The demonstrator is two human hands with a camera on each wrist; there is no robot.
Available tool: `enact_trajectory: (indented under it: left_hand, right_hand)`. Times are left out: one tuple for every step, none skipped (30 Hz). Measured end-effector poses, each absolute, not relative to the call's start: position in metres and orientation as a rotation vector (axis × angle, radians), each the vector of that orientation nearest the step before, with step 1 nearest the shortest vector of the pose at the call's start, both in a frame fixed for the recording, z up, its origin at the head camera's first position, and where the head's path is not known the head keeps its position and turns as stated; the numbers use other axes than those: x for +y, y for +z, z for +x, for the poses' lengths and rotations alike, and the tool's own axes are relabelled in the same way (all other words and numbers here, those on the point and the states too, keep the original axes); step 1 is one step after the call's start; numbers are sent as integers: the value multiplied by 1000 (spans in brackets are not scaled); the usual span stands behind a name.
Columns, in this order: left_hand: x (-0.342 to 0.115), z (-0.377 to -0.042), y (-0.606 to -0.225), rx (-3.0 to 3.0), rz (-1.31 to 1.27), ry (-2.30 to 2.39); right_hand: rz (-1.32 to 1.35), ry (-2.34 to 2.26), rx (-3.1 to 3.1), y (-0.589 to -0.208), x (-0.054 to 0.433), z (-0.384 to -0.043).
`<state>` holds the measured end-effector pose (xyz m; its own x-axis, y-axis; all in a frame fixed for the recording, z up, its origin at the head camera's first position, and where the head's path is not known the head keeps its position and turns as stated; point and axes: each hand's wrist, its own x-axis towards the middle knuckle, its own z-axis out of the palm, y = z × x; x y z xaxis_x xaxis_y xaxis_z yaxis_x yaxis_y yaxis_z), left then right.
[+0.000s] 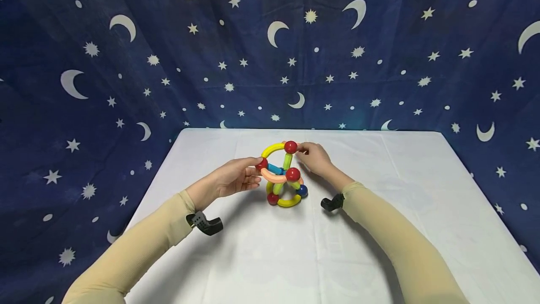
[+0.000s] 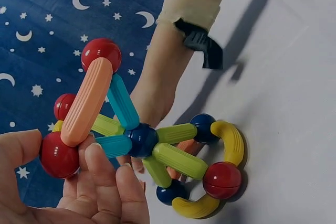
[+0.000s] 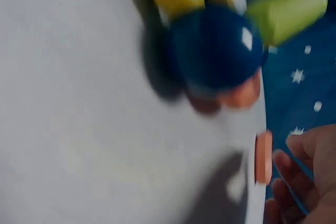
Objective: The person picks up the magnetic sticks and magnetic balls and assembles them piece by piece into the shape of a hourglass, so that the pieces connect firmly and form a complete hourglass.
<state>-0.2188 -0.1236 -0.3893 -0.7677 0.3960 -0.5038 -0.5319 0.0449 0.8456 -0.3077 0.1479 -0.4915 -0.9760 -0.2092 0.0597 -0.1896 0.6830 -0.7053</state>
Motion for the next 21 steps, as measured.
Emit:
enact_trajectory:
  left_hand:
    - [-124, -219, -389, 1669, -139, 1794]
    - [-124, -218, -389, 1670, -140, 1792]
    - [-124, -218, -389, 1671, -142, 1791]
    - [-124, -217, -389, 1671, -143, 1790]
    - [-123, -217, -389, 1671, -143, 1788]
    - [-123, -217, -389, 1671, -141, 1787]
    - [-122, -216, -389, 1670, -140, 1786]
    - [-122, -216, -389, 1671, -140, 1785]
    - [-121, -216, -389, 1671, -140, 1785]
    - [-121, -216, -389, 1671, -140, 1785]
    - [-120, -216, -388, 1672, -143, 1784]
    - [-120, -217, -389, 1674, -146, 1785]
    - [-120, -217, -389, 1676, -151, 1785]
    - [-120, -218, -389, 1680, -155, 1786]
    - [-120, -218, -389, 1684, -155, 1786]
    - [-120, -218, -389, 1688, -156, 1786]
    - [-120, -218, -389, 1691, -158, 1788]
    - [-121, -218, -390, 1693, -157, 1789]
    - [-121, -218, -390, 1694, -158, 1791]
    - [-122, -218, -390, 1695, -158, 1792]
    - [-123, -218, -390, 1696, -158, 1794]
  right_hand:
    - [-338, -1133, 2920, -492, 149, -312]
    - [-344, -1068, 2970, -493, 149, -316]
    - [-350, -1008, 3007, -494, 149, -320]
    - [-359, -951, 3027, -494, 149, -323]
    - [-373, -904, 3043, -495, 149, -326]
    - [-385, -863, 3053, -496, 149, -328]
    - [-395, -834, 3057, -497, 149, -331]
    - [-402, -809, 3062, -497, 148, -333]
    - [-405, -788, 3066, -498, 148, -334]
    - [-406, -772, 3071, -499, 147, -336]
    - [-405, -760, 3075, -499, 147, -337]
    - [-400, -754, 3080, -500, 146, -339]
    - [-397, -747, 3086, -501, 145, -340]
    - [-395, -742, 3091, -502, 145, -341]
    - [-391, -740, 3095, -502, 144, -342]
    - [-386, -738, 3100, -503, 143, -343]
    - [-382, -731, 3104, -504, 142, -344]
    - [-379, -724, 3106, -504, 141, -345]
    - [-377, -717, 3108, -505, 141, -345]
    - [-376, -711, 3109, -505, 140, -345]
    - [-378, -703, 3111, -505, 140, -345]
